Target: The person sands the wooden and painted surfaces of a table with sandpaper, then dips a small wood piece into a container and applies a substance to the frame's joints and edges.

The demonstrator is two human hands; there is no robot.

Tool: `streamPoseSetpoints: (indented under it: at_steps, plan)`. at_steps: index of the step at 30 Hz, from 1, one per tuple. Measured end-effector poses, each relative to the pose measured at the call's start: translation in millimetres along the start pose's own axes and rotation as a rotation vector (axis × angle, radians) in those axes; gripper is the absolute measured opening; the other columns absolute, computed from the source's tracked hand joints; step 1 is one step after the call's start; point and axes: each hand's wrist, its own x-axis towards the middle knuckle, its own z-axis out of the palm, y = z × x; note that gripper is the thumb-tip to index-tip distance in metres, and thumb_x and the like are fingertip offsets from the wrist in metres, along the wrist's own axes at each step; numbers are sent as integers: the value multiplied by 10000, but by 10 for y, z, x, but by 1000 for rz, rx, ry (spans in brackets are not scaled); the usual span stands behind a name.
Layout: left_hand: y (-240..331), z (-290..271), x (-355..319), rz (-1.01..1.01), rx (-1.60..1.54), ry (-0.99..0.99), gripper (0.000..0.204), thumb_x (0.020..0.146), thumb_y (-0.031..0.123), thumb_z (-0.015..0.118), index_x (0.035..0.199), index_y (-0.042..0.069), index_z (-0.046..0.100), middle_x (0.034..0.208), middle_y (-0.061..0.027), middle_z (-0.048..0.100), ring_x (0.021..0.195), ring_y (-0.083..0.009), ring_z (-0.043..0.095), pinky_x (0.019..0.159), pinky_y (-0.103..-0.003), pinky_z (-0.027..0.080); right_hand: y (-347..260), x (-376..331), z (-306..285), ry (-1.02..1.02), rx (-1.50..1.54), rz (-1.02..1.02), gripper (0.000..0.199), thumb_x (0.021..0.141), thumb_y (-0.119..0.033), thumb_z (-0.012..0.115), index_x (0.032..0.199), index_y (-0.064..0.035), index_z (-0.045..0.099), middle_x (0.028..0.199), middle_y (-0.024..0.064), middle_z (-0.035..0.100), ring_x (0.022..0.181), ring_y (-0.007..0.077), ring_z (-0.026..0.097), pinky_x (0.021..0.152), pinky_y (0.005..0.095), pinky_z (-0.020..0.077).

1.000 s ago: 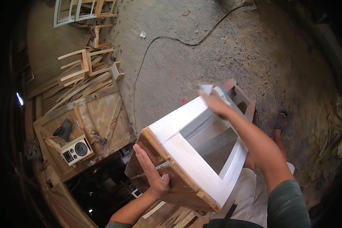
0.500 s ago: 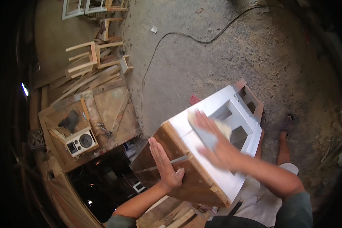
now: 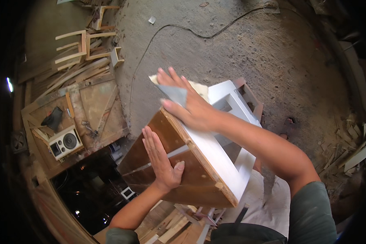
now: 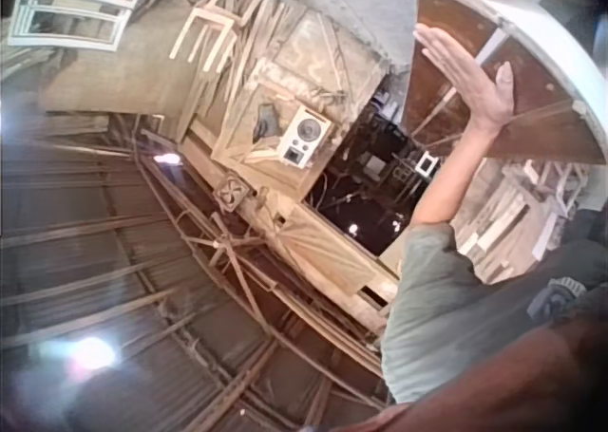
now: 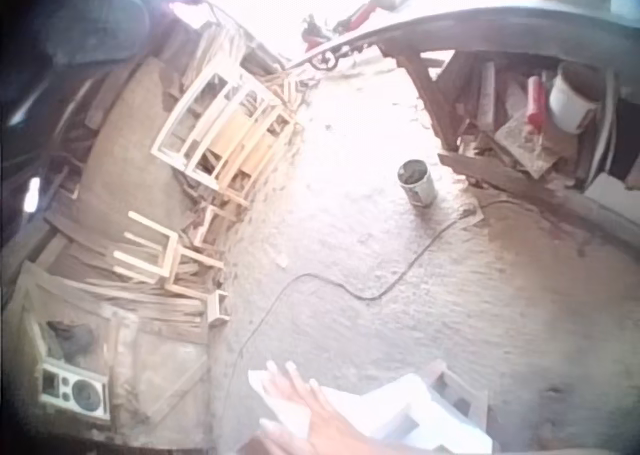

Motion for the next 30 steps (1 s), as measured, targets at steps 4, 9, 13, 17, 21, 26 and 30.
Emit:
streamPoseSetpoints:
  at_steps: [4,9,13,17,21,26,30]
  plan:
    - [-44,-57,-89,-23,32,3,994,1001,639,381,1598,-77,35,1662,-329,34,1553,-480,31,1224,-598,28,-807,-1666,-12,-265,106,120,774,1053,-479,424,1622,-22,167,1699,231,32,1579,382,9,1256,524,48]
    - [18,-84,-22,-13,4,18,965,1010,601,386,1601,-73,29,1669,-315,29,1558,-467,25,1228,-588,17,-789,-1828,27,-177,50,84,766,1060,-496,380,1624,-27,160,1692,247,45,1579,378,19,1260,512,44]
    - [30,28,22,0,-18,32,953,1011,603,381,1609,-54,37,1676,-300,28,1563,-452,24,1233,-575,19,-48,-190,-67,-69,-11,-8,759,1061,-522,377,1608,-21,217,1695,218,79,1581,328,52,1277,473,58]
    - [-5,30,-59,-7,-23,42,943,1010,604,379,1615,-37,45,1680,-289,34,1565,-444,26,1234,-573,20,-373,-1001,61,-69,-13,24,781,1058,-548,366,1607,-13,214,1694,219,78,1580,329,51,1278,469,54]
    - [50,-94,-72,-13,13,37,943,1010,601,379,1614,-40,42,1683,-280,35,1568,-432,22,1236,-571,21,-971,-2343,15,-193,123,139,732,1076,-460,371,1616,-7,173,1688,261,61,1573,405,50,1246,545,54]
    - [11,-15,-30,-18,11,43,944,1012,613,369,1614,-40,52,1682,-281,50,1566,-439,40,1240,-558,34,-641,-1248,-10,-122,7,-8,742,1068,-511,358,1610,-23,218,1689,242,93,1578,369,65,1253,539,61]
    - [22,9,-68,-33,-12,26,947,1013,628,354,1613,-43,57,1678,-288,57,1562,-447,51,1243,-552,46,173,-147,104,6,20,-118,671,1061,-507,398,1591,-104,317,1685,159,197,1576,325,97,1284,471,66]
